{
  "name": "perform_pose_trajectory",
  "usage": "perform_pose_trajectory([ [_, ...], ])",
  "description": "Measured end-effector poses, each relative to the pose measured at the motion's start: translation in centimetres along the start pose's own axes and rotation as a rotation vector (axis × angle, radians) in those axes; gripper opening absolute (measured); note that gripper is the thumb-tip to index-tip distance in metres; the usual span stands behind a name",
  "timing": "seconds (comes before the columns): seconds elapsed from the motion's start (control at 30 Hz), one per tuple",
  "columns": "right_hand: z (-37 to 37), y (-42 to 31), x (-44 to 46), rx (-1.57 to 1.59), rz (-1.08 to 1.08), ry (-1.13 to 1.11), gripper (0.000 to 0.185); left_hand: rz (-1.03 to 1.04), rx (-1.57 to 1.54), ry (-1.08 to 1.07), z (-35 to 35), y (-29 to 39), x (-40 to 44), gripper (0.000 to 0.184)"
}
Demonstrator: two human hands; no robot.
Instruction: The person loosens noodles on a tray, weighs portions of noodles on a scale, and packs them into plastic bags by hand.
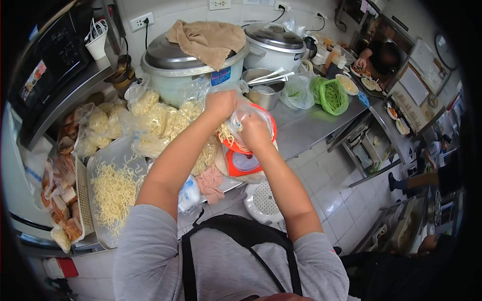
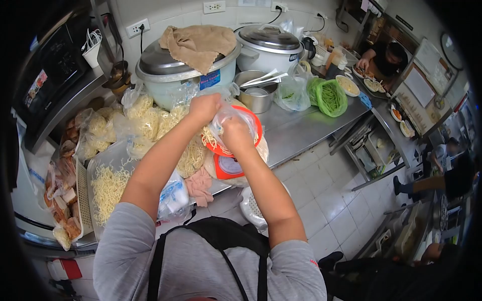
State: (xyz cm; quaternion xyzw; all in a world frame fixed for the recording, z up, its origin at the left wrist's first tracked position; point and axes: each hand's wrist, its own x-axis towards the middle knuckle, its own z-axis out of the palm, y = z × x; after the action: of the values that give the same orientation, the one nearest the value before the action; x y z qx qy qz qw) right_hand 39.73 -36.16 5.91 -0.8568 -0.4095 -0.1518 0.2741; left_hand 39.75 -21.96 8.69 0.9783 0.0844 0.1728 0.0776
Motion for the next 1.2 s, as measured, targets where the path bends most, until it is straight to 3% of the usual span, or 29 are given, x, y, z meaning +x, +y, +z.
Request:
perform_pose_trajectory([
  [0.2,-0.7,2.3,-1.1,0.085,-0.288,0.268,0.036,-0.007,0.208,-0.080,2.3,-0.3,-0.1,0.015],
  [0.37,-0.3,3.8,-0.1,0.482,-0.072,0.602,0.042,0.125,0.333,-0.061,1.1,0.4,-2.3,0.014],
  [0.47,-0.8,4.3,1.4,0.608,0.065,0.731,0.041,0.156,0.239,-0.158,-1.2,2.1,-5.9,0.014],
  [0.57,-0.3,4.9,3.6,0.658,0.203,0.516,0.041,0.076,-0.032,-0.341,-2.4,2.8,-8.4,0.016],
  [0.6,-1.0,4.0,4.2,0.621,0.267,0.332,0.053,0.030,-0.181,-0.350,-2.6,2.3,-8.9,0.022],
  [0.7,-1.2,2.9,5.3,0.456,0.204,0.058,0.072,-0.116,-0.220,-0.411,-3.0,0.6,-9.1,0.030],
  [0.73,-1.3,3.9,5.8,0.529,0.206,-0.152,0.089,-0.140,-0.323,-0.311,-2.8,-0.1,-9.1,0.030],
  [0.8,-3.7,4.7,4.7,0.791,0.321,-0.132,0.091,-0.187,-0.528,-0.107,-2.1,-1.3,-9.1,0.030],
  [0.83,-4.9,4.9,3.9,0.922,0.380,-0.121,0.093,-0.213,-0.665,-0.112,-2.3,-1.4,-9.1,0.031],
  [0.9,-4.5,7.4,1.0,0.433,0.351,-0.313,0.099,-0.261,-0.946,-0.116,-2.7,-1.5,-9.1,0.034],
  [0.93,-4.6,7.1,-0.2,0.187,0.334,-0.402,0.102,-0.234,-0.894,-0.076,-2.8,-1.1,-9.2,0.032],
  [1.03,-3.5,2.0,-1.5,-0.228,0.504,-0.390,0.095,-0.094,-0.706,0.076,-2.4,1.5,-9.7,0.025],
  [1.1,-1.8,1.4,-1.3,-0.239,0.475,-0.269,0.070,0.084,-0.527,0.227,-2.2,2.6,-9.9,0.022],
  [1.17,-1.9,0.2,-0.9,-0.100,0.493,-0.214,0.057,0.047,-0.637,0.140,-1.1,2.3,-9.4,0.021],
  [1.2,-1.2,0.5,-1.0,-0.309,0.377,-0.129,0.032,0.028,-0.692,0.096,-0.7,2.3,-9.3,0.020],
])
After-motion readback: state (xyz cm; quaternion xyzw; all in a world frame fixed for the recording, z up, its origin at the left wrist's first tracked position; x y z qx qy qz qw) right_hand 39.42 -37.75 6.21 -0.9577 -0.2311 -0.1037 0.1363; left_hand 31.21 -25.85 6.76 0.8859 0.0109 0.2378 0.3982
